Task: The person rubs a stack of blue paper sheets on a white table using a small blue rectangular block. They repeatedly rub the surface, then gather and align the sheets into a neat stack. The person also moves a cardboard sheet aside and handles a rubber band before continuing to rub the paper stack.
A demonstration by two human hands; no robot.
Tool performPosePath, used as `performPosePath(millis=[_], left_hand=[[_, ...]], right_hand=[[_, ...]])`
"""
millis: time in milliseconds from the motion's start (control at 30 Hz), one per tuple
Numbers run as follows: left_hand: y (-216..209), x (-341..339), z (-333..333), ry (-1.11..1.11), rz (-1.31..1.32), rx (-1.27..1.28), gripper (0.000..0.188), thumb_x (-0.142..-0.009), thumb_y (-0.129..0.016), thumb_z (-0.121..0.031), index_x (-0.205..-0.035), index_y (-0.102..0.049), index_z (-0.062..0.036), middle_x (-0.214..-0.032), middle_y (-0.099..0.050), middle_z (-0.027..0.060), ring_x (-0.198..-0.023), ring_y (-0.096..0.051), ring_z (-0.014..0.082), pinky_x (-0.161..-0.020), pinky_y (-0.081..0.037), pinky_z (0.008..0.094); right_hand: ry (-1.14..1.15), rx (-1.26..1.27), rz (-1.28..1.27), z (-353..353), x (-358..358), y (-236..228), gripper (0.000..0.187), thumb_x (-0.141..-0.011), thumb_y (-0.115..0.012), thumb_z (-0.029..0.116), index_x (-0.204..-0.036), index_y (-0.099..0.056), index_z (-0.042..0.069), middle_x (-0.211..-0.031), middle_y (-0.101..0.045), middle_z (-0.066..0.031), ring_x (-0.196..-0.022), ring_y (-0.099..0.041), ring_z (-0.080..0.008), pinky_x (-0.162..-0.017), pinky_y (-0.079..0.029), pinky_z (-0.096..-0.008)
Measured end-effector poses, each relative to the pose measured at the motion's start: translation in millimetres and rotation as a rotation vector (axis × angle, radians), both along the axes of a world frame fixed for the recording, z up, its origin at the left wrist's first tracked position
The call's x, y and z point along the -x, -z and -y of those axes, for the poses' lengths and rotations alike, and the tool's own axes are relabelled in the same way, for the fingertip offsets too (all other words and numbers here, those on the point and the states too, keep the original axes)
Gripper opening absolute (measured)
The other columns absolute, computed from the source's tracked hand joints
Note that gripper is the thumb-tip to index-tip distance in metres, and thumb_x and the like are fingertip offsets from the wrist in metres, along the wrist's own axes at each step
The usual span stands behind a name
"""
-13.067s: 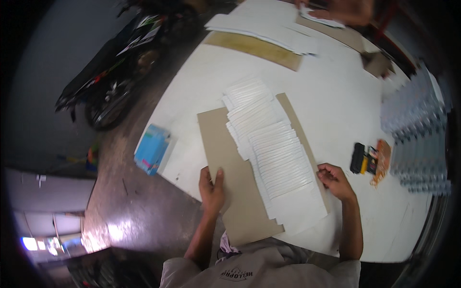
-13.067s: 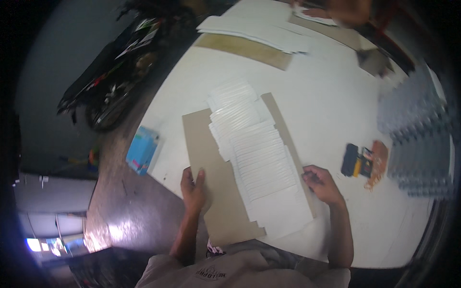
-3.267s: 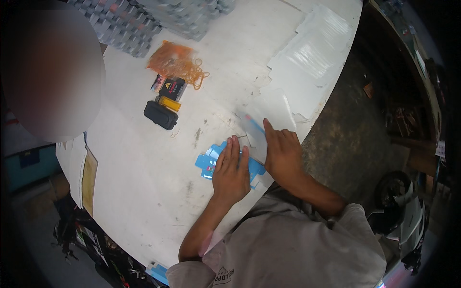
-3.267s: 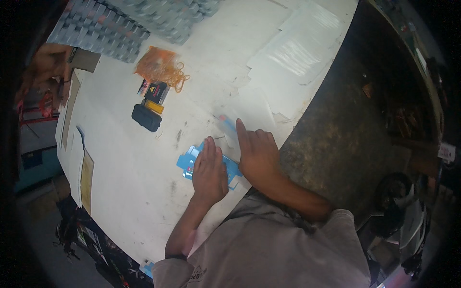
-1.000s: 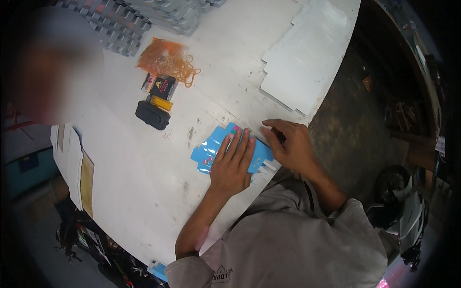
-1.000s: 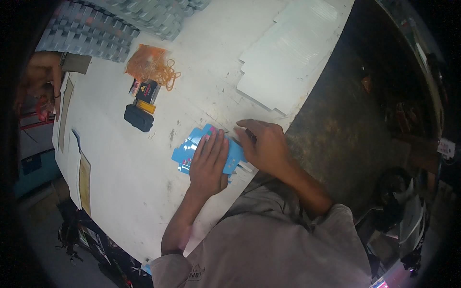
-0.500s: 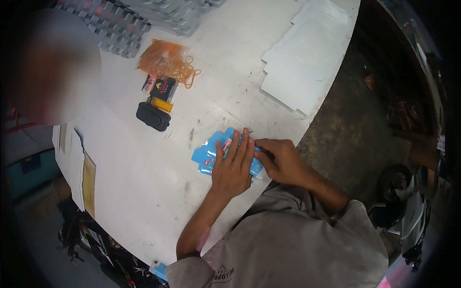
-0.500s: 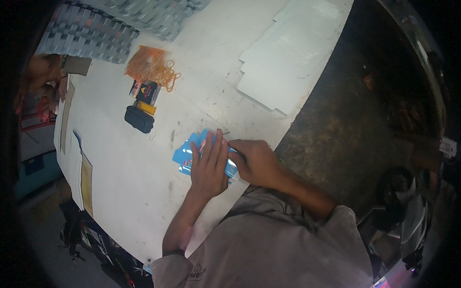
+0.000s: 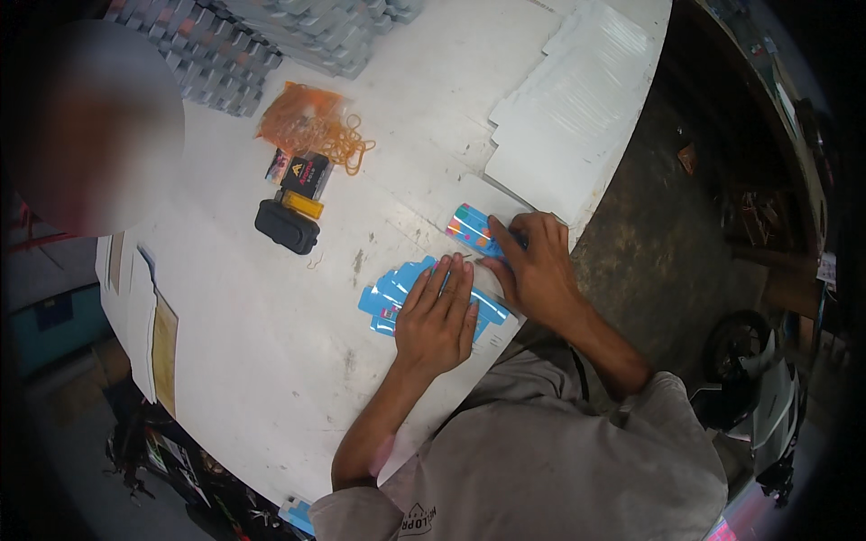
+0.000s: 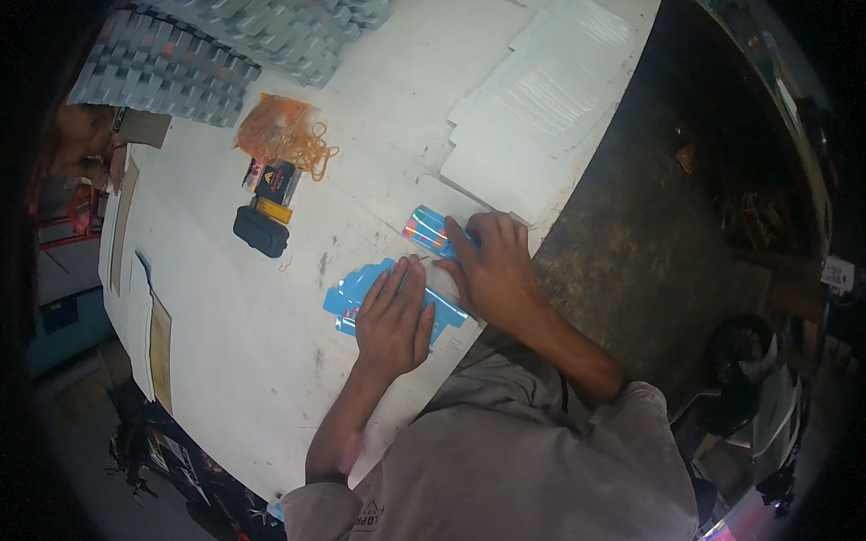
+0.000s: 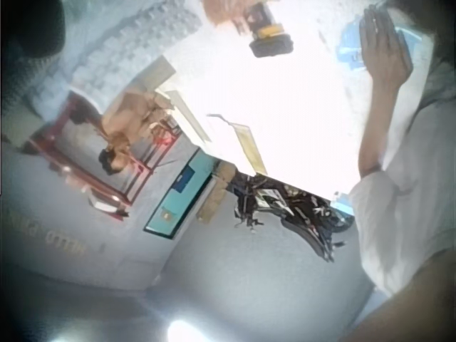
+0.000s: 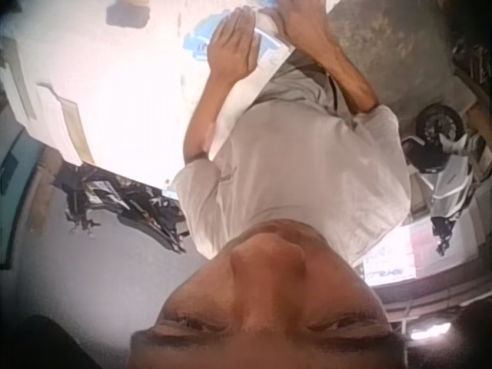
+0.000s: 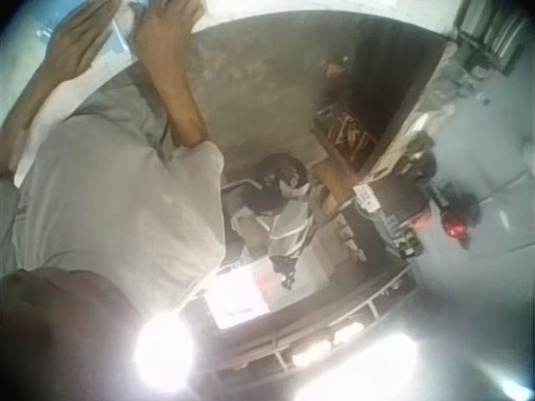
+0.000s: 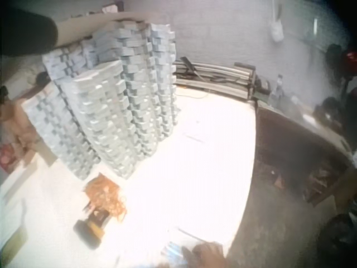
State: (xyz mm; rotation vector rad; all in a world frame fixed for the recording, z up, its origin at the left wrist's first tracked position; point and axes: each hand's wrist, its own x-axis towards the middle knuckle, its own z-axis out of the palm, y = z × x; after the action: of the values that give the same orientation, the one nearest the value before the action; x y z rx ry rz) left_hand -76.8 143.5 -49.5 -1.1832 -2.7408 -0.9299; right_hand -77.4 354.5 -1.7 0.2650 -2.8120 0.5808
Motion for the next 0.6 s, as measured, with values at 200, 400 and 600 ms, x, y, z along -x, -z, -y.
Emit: performPosePath(millis=[200, 400, 600], left_hand=[[-1.6, -4.6, -1.1, 0.006, -0.169, 0.22, 0.071, -0.097, -0.06, -0.031, -0.154, -0.042, 0.008, -0.16, -0.046, 0.0264, -0.152, -0.038, 0.0438, -0.125, -0.025, 0.0597], [-33.1, 6.9, -5.5, 0.067, 0.112, 0.035, 0.073, -0.097, -0.063, -0.036, -0.153, -0.045, 0.007, -0.16, -0.046, 0.0254, -0.152, -0.039, 0.0412, -0.124, -0.026, 0.059], [-5.6, 5.7, -2.4, 0.06, 0.099, -0.018, 0.059, -0.101, -0.059, -0.028, -0.149, -0.052, 0.0061, -0.16, -0.047, 0.0237, -0.151, -0.041, 0.0401, -0.124, -0.029, 0.0562]], right_hand=[[-0.026, 0.331, 0.532, 18.9, -18.8, -1.8, 0.033, -0.09, -0.07, 0.004, -0.122, -0.067, -0.002, -0.096, -0.067, -0.0253, -0.088, -0.067, -0.0405, -0.086, -0.048, -0.044], [0.266, -0.198, -0.087, -30.7, 21.4, 7.0, 0.049, -0.091, -0.072, 0.013, -0.139, -0.063, 0.005, -0.128, -0.062, -0.0195, -0.121, -0.059, -0.035, -0.105, -0.04, -0.054], [0.012, 0.015, 0.09, -12.8, 1.3, 2.2, 0.051, -0.092, -0.073, 0.015, -0.139, -0.061, 0.001, -0.111, -0.062, -0.0158, -0.106, -0.06, -0.0313, -0.094, -0.043, -0.0488]])
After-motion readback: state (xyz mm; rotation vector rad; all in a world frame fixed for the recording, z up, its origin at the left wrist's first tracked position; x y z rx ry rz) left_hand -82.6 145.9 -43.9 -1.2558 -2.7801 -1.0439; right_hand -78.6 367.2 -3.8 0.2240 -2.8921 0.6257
